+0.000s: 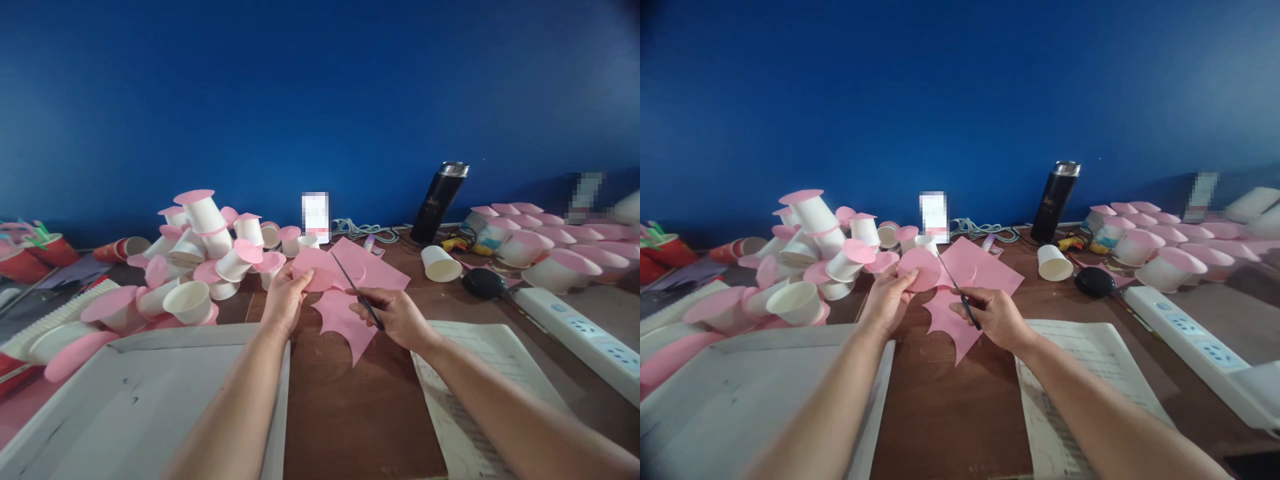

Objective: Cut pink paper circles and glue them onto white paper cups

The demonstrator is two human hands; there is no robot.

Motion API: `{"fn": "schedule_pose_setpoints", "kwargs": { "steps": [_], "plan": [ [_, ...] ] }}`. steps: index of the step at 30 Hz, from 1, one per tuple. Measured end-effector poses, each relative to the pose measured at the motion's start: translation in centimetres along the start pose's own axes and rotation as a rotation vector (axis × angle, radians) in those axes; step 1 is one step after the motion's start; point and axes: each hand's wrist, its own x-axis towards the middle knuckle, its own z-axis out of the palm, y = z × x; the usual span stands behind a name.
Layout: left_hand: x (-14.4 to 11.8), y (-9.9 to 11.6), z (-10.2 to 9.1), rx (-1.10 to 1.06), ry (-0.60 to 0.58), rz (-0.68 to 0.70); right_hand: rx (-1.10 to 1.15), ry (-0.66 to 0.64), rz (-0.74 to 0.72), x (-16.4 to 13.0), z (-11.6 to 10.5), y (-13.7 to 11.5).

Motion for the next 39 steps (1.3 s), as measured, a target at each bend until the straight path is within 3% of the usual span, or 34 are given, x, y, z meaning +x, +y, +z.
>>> {"fn": "schedule_pose_setpoints", "kwargs": {
  "steps": [5,12,39],
  "plan": [
    [0.04,0.12,-0.02,0.035,0.0,0.004,0.01,0.06,0.017,0.3,-0.35,-0.09],
    [-0.11,-0.23,-0.07,0.071,-0.061,-0.022,0.014,-0.031,0.036,0.08,-0.48,-0.34],
    [-0.4,-0.14,0.1,0.148,-0.082,-0.079,-0.046,-0.015,0.043,0.05,-0.35,-0.16]
  ]
}}
